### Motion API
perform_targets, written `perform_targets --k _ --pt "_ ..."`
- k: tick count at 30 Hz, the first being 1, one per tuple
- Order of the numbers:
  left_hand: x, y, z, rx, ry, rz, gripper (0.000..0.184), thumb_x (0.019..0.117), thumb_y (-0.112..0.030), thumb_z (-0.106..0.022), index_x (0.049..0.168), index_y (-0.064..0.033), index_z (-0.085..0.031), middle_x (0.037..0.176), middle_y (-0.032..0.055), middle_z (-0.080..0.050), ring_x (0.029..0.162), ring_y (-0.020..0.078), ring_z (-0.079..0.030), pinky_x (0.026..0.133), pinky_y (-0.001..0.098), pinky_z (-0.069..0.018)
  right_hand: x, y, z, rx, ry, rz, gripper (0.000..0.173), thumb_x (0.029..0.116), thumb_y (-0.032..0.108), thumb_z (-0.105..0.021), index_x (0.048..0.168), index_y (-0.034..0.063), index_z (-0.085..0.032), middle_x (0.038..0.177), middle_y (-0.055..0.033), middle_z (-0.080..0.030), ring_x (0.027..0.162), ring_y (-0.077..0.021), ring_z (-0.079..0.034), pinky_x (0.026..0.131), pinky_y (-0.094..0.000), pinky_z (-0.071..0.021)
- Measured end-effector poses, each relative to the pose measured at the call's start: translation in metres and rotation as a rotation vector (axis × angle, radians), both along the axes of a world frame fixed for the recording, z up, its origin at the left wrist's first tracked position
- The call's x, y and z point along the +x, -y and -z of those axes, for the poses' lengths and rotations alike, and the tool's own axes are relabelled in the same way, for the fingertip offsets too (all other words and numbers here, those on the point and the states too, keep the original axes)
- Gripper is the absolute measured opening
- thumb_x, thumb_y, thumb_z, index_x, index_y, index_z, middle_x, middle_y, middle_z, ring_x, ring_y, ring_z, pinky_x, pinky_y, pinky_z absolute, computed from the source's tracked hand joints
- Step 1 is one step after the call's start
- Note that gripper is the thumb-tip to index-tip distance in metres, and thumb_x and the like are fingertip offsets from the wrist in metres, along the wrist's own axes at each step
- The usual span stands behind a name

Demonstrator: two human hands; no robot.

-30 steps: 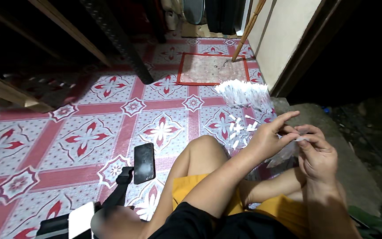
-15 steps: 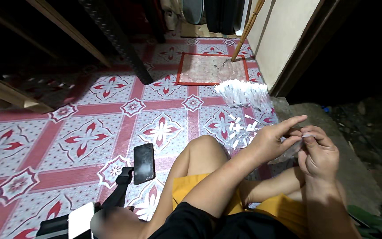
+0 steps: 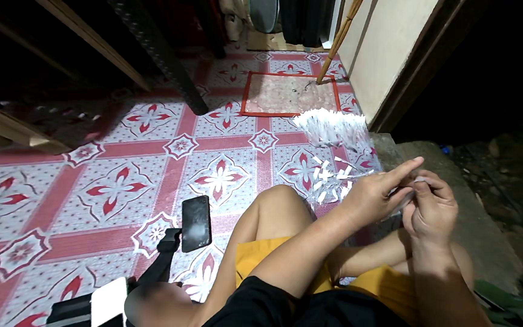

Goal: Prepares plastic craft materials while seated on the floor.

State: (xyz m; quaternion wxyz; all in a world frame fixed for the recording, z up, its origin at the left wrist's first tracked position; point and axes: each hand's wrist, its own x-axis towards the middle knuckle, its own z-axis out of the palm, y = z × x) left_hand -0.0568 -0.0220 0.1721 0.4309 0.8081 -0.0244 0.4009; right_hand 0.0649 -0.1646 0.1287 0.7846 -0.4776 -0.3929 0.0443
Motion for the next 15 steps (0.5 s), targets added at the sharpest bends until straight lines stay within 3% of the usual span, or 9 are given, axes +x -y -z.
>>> perform_targets --k 7,10,15 --pt "-0.007 -0.004 -0.007 0.078 -0.011 -0.051 0.060 0.0961 -0.024 -0.073 0.152 -0.0238 -0.050 0.108 -0.0083 -0.076 0.094 0.0041 -0.072 0.088 0.0300 -0.0620 -0.011 -0.004 -0.009 -0.104 -0.094 -0.101 0.036 0.1051 0.013 -0.056 0.139 0.0032 -0.055 0.130 -0.0150 -0.063 0.116 -0.0278 -0.063 0.099 -0.0438 -0.0567" --pt "-0.009 -0.005 -0.011 0.086 -0.005 -0.052 0.059 0.0961 -0.023 -0.073 0.151 -0.0235 -0.051 0.108 -0.0087 -0.076 0.095 0.0041 -0.072 0.088 0.0299 -0.0620 -0.006 0.000 -0.006 -0.106 -0.130 -0.139 0.029 0.1057 0.012 -0.055 0.131 0.0003 -0.061 0.127 -0.0166 -0.065 0.114 -0.0282 -0.065 0.098 -0.0440 -0.0569" --pt "-0.004 -0.002 -0.005 -0.018 0.023 -0.010 0.065 0.0937 -0.020 -0.076 0.153 -0.0225 -0.048 0.110 -0.0061 -0.075 0.096 0.0065 -0.072 0.088 0.0319 -0.0631 -0.007 0.001 -0.014 -0.092 -0.032 -0.080 0.019 0.1006 0.008 -0.063 0.116 -0.0004 -0.069 0.128 -0.0159 -0.064 0.117 -0.0293 -0.063 0.097 -0.0429 -0.0574"
